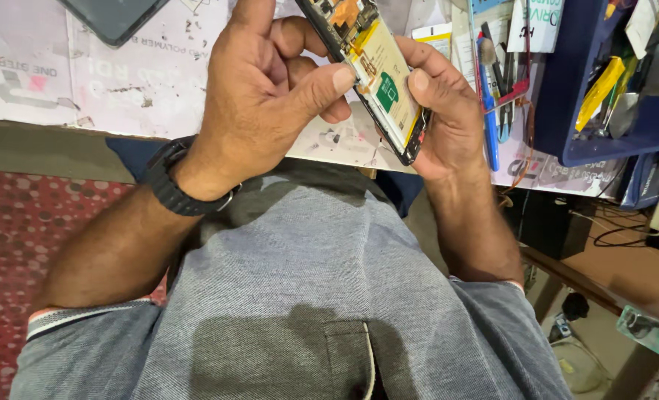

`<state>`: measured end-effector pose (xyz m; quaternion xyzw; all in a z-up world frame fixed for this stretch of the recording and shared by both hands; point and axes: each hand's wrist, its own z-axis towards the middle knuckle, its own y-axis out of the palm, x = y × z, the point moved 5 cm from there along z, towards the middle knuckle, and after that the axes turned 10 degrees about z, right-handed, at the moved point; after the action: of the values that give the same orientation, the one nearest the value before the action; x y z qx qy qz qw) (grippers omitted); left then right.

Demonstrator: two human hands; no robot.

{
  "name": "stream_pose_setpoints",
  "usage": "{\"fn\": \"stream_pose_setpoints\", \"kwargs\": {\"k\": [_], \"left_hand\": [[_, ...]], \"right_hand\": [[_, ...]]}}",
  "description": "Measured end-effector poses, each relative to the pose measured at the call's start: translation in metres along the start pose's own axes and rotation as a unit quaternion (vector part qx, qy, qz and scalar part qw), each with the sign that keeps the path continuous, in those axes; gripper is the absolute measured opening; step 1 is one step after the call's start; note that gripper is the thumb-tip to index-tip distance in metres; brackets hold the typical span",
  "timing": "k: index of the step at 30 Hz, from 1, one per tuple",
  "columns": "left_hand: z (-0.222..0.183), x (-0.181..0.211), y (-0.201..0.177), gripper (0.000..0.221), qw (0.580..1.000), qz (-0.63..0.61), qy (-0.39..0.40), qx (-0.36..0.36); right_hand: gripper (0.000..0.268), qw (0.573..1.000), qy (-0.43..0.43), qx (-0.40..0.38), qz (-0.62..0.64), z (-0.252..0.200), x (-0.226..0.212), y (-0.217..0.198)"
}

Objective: The person uses a green utility knife to carefully pry and separate the battery from the smartphone chassis. They then use pink-handled scissors to trim a small piece of material near the battery connector. The person continues to adjust the internal components with their fingers.

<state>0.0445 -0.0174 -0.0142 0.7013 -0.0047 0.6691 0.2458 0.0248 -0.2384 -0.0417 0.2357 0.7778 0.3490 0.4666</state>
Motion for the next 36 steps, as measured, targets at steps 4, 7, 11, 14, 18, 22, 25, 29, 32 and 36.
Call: {"fn": "stream_pose_setpoints", "kwargs": {"k": [4, 7, 11, 14, 18, 22, 25, 29, 32, 36], "left_hand": [[0.001, 0.002, -0.002, 0.073, 1.0, 0.001, 0.007, -0.003], [0.001, 0.004, -0.003, 0.07, 1.0, -0.002, 0.005, -0.007], [0.003, 0.005, -0.003, 0.068, 1.0, -0.003, -0.006, -0.002], [0.002, 0.003, -0.003, 0.065, 1.0, -0.011, -0.01, -0.002], [-0.004, -0.002, -0.003, 0.068, 0.998, -0.056, -0.016, -0.003], [-0.012, -0.013, 0.006, 0.065, 0.992, -0.128, 0.0, 0.002], [-0.012, -0.025, 0.017, 0.062, 0.982, -0.186, 0.005, 0.013], [-0.002, -0.042, 0.034, 0.063, 0.947, -0.315, -0.047, 0.029], [0.0, -0.038, 0.036, 0.064, 0.943, -0.33, -0.039, -0.009], [0.001, -0.032, 0.033, 0.062, 0.954, -0.296, -0.025, -0.034]], "right_hand": [[0.045, 1.0, -0.007, -0.004, 0.0, 0.0, 0.004, 0.0], [0.043, 1.0, -0.012, -0.008, -0.003, -0.001, 0.005, 0.0], [0.046, 1.0, -0.018, -0.007, -0.005, -0.001, 0.006, 0.001], [0.047, 1.0, -0.019, -0.007, 0.0, -0.002, 0.008, 0.002], [0.046, 1.0, -0.027, -0.003, 0.006, -0.004, 0.01, 0.0], [0.046, 0.999, -0.038, -0.002, 0.018, -0.004, 0.01, -0.001], [0.044, 0.998, -0.057, -0.02, -0.016, -0.004, 0.008, 0.007], [0.044, 0.99, -0.093, -0.023, -0.1, 0.002, 0.01, 0.024], [0.041, 0.971, -0.117, -0.011, -0.21, -0.005, 0.006, 0.033], [0.038, 0.858, -0.12, 0.054, -0.497, -0.022, -0.021, 0.037]]}}
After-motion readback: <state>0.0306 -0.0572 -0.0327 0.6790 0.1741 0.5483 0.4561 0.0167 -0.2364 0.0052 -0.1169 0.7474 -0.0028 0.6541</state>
